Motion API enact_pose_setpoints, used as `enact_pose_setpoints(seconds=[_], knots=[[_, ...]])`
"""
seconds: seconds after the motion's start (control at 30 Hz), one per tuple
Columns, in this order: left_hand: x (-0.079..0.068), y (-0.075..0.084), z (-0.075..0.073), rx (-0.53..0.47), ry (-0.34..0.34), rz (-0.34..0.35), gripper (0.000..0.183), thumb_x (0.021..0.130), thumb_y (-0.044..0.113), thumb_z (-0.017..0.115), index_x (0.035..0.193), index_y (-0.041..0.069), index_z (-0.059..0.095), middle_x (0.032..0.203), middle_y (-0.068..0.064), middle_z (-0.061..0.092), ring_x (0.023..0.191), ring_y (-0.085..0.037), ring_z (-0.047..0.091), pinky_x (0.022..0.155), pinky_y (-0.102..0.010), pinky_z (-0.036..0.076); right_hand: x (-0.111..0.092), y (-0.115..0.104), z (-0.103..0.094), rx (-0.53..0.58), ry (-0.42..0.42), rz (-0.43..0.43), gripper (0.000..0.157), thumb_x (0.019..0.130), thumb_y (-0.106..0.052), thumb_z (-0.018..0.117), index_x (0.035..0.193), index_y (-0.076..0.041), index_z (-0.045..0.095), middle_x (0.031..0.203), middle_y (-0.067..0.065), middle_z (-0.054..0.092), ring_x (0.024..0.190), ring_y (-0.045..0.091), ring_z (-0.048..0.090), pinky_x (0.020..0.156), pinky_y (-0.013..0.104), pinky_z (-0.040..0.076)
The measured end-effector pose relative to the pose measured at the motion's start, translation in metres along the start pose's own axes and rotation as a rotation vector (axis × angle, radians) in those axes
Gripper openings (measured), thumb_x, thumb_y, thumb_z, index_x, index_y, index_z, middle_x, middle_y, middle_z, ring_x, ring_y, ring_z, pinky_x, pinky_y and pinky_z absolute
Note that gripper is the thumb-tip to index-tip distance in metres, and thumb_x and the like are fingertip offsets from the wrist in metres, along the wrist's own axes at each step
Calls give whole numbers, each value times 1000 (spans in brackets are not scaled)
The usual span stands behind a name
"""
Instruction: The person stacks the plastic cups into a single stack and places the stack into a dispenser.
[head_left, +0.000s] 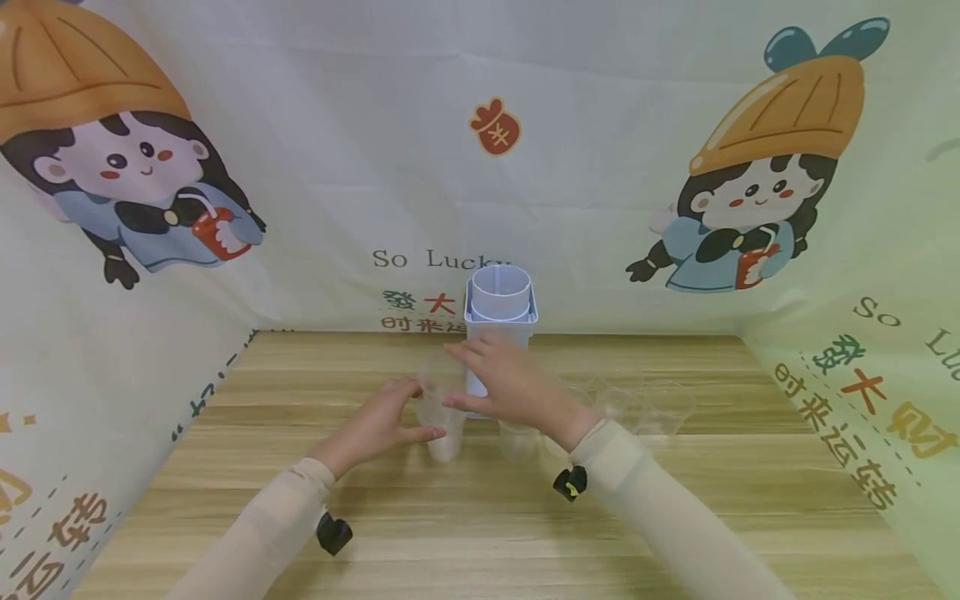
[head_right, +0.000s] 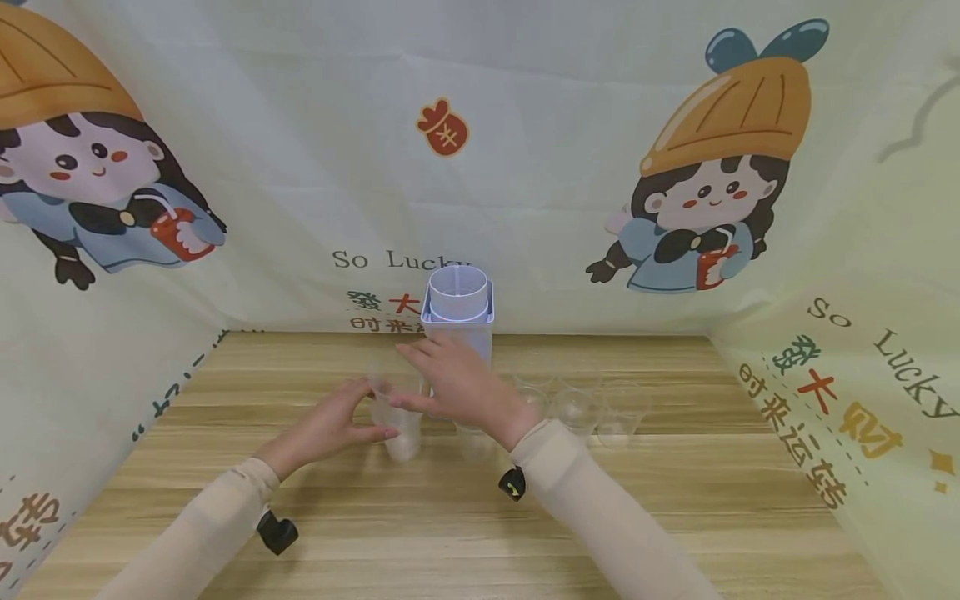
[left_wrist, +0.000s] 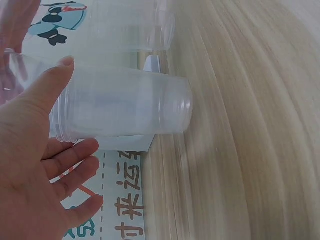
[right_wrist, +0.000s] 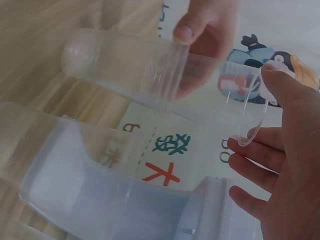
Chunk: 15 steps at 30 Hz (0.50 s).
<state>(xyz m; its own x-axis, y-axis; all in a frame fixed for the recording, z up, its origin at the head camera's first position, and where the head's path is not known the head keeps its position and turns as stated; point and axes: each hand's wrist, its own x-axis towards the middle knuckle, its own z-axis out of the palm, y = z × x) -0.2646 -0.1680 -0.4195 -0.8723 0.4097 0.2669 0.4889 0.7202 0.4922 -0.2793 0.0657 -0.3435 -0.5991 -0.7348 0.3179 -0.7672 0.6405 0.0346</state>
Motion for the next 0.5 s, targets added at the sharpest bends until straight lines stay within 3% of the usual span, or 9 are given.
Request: enact_pose_setpoints(seconds=[0.5], knots=[[-2, 1, 2, -25, 16, -18, 65, 80, 37, 82, 129, 3, 58, 130, -15, 64, 125, -34, 56, 108, -52, 45, -5, -4, 32, 50, -59, -22, 67, 94, -56, 57, 144, -11, 50, 139, 6, 61, 127, 24, 55, 110, 42, 45]])
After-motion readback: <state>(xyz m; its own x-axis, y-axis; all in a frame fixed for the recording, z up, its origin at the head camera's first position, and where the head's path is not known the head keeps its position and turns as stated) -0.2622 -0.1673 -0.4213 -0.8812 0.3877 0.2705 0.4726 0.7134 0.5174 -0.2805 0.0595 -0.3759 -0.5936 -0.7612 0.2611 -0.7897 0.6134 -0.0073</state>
